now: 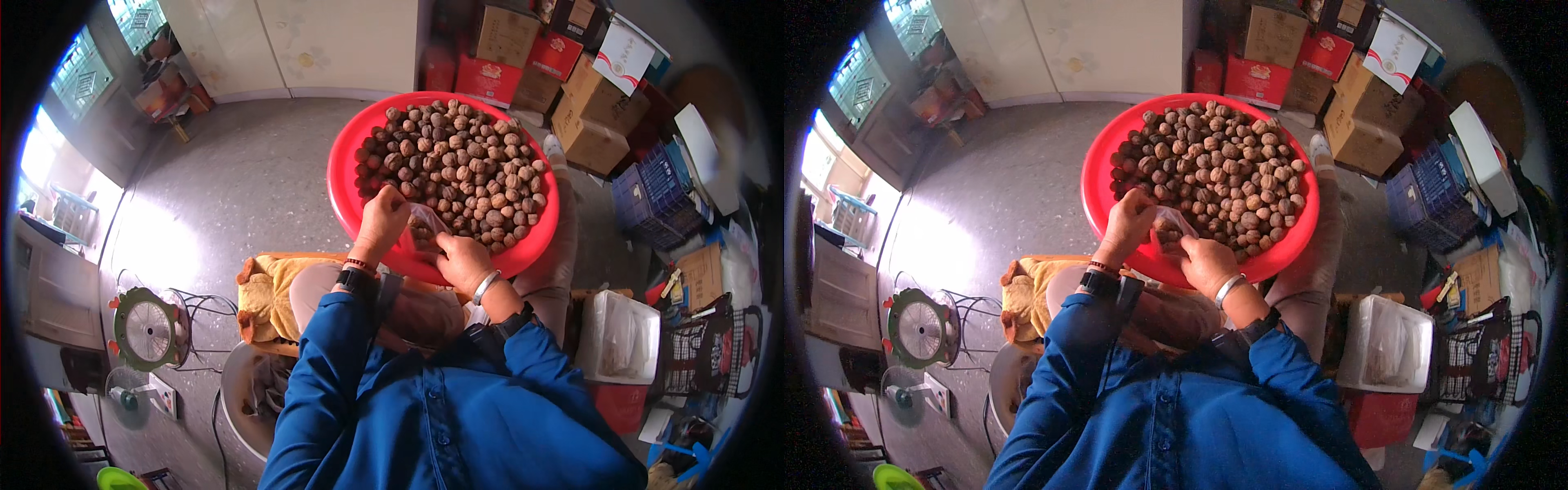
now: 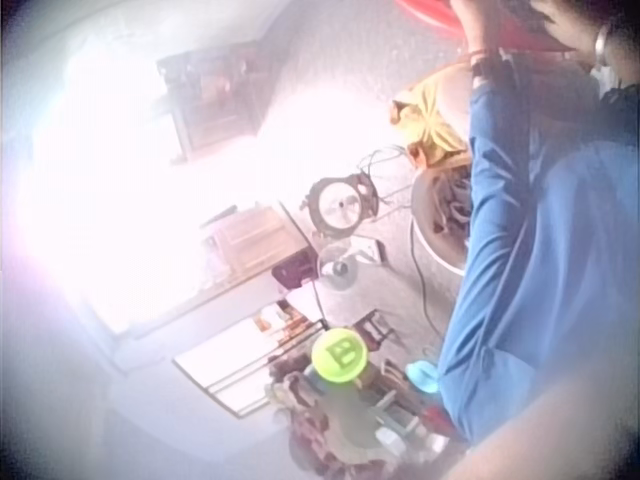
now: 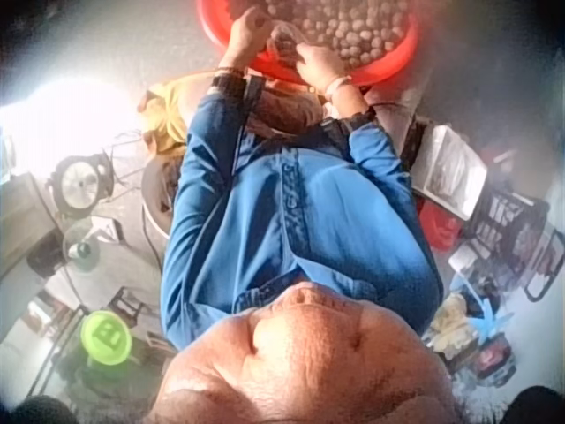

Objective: Picking walnuts from a large red basin and placing them into small clear plastic bags.

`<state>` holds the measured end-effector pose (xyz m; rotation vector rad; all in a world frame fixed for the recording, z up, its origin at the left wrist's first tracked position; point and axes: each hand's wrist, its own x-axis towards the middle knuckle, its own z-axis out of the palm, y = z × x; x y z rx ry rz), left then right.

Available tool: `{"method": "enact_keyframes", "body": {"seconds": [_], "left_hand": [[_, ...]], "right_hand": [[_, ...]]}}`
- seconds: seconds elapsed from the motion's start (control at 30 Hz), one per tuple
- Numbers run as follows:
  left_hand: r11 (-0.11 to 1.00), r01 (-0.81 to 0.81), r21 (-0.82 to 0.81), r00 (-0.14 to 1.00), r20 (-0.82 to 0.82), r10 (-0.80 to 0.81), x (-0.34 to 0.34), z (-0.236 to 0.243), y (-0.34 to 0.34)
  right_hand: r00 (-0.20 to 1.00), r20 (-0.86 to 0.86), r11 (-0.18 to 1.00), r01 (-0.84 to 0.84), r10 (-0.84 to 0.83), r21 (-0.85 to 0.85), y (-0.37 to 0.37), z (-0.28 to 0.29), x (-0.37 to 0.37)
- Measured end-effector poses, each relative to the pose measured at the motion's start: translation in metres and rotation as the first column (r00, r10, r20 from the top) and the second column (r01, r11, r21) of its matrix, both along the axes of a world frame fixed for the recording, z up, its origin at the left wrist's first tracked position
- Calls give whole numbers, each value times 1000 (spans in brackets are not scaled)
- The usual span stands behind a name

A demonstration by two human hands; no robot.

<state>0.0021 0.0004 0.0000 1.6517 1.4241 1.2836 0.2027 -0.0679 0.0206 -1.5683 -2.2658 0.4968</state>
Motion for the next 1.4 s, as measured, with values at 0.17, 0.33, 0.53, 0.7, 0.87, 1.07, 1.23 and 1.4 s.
{"method": "enact_keyframes", "body": {"seconds": [0.17, 0.33, 0.53, 0.7, 0.87, 1.07, 1.23, 1.4], "left_hand": [[1000, -9, -11, 993, 119, 10, -2, -5, 0], [994, -61, -96, 936, 339, 90, -8, -8, -1], [961, 107, -255, 981, 185, -60, -3, 5, 0], [981, 140, -132, 964, 243, -105, -6, -4, 4], [934, 290, -208, 943, 231, -241, -2, 8, 3], [924, 291, -247, 955, 134, -265, 5, 21, -2], [938, 227, -263, 971, 134, -198, 7, 14, -4], [981, 182, -68, 971, 170, -169, 1, -1, 2]], "right_hand": [[959, -275, 985, -25, 71, 169, 7, -10, 4], [888, -446, 990, -59, 111, 130, 14, 8, 10], [926, -372, 958, 47, 64, 282, 29, -18, 29], [914, -404, 969, 75, 28, 236, 26, -24, 27], [940, -333, 993, -44, 77, 108, 19, -16, 31], [967, -242, 987, -47, 83, 151, 14, -16, 26], [942, -320, 980, -34, 97, 197, 17, -20, 28], [896, -400, 969, -113, 194, 219, 14, -10, 28]]}}
